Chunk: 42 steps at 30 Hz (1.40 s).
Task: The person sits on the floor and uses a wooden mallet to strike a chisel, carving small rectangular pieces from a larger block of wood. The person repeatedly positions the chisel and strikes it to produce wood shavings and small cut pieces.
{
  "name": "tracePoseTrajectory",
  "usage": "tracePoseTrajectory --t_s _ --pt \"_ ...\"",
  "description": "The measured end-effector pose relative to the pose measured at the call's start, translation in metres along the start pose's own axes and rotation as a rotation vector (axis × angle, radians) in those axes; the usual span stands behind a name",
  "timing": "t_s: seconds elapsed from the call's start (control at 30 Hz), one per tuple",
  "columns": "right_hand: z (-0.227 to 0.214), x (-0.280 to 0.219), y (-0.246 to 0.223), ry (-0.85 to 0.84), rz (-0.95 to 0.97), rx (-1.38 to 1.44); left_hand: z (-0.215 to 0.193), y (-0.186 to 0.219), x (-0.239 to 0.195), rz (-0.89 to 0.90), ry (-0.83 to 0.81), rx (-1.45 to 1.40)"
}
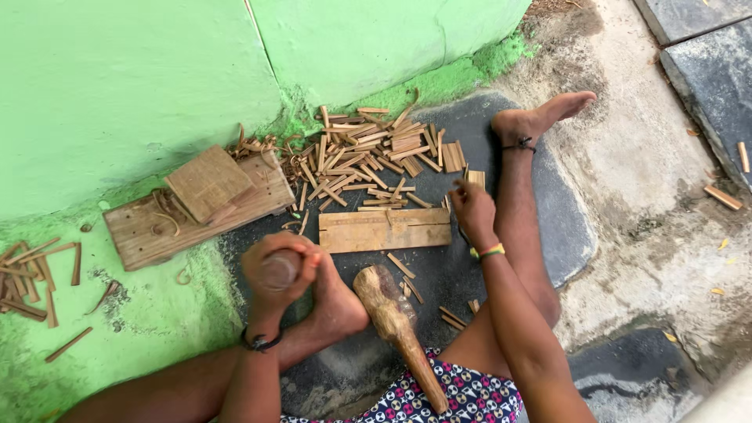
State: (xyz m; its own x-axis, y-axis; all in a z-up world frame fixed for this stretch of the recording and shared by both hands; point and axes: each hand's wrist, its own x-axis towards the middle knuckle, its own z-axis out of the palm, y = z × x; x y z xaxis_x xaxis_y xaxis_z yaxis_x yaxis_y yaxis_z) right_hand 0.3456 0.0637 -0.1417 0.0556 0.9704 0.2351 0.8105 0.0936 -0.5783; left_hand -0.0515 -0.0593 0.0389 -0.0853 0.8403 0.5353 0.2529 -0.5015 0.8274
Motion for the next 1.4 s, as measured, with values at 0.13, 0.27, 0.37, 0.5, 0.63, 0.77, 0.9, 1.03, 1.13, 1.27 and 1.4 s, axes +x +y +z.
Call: tracePoseTrajectory --t_s 0.13,0.27,0.37,0.5,0.63,0.77,0.9,1.03,1.13,1.27,1.4 --pt "0.015 0.03 0.022 -0.023 0.03 -0.251 -0.001 -0.004 -0.01 -0.146 0.079 -0.22" --pt "0.034 0.059 0.015 -0.065 0.034 -0.425 0.002 -0.006 -0.011 -0.163 0.047 -0.145" --pt "0.05 0.075 0.019 -0.118 0.106 -0.461 0.0 -0.011 -0.013 -0.132 0.061 -0.131" --pt "0.064 0.099 0.053 -0.154 0.114 -0.443 -0.005 -0.016 -0.013 -0.181 0.091 -0.182" --pt "0.041 0.085 0.066 -0.315 0.211 -0.25 0.001 -0.018 -0.019 -0.177 0.095 -0.135" --pt "0.001 0.054 0.054 -0.442 0.536 0.352 0.008 -0.016 -0.024 -0.137 0.041 0.044" --pt "-0.003 0.033 0.035 -0.314 0.491 0.993 0.008 -0.007 -0.025 -0.116 0.029 -0.03" --pt "0.021 0.009 -0.019 -0.383 0.484 1.175 0.008 0.014 -0.02 -0.06 0.044 -0.089" --pt "0.06 -0.028 -0.059 -0.476 0.363 1.222 0.004 0.034 -0.015 0.03 0.058 0.082" --pt "0.113 -0.055 -0.098 -0.519 0.142 1.068 -0.001 0.062 -0.003 0.061 0.069 -0.087" --pt "0.144 -0.078 -0.108 -0.3 -0.154 0.716 0.003 0.081 0.003 0.061 0.09 -0.209"
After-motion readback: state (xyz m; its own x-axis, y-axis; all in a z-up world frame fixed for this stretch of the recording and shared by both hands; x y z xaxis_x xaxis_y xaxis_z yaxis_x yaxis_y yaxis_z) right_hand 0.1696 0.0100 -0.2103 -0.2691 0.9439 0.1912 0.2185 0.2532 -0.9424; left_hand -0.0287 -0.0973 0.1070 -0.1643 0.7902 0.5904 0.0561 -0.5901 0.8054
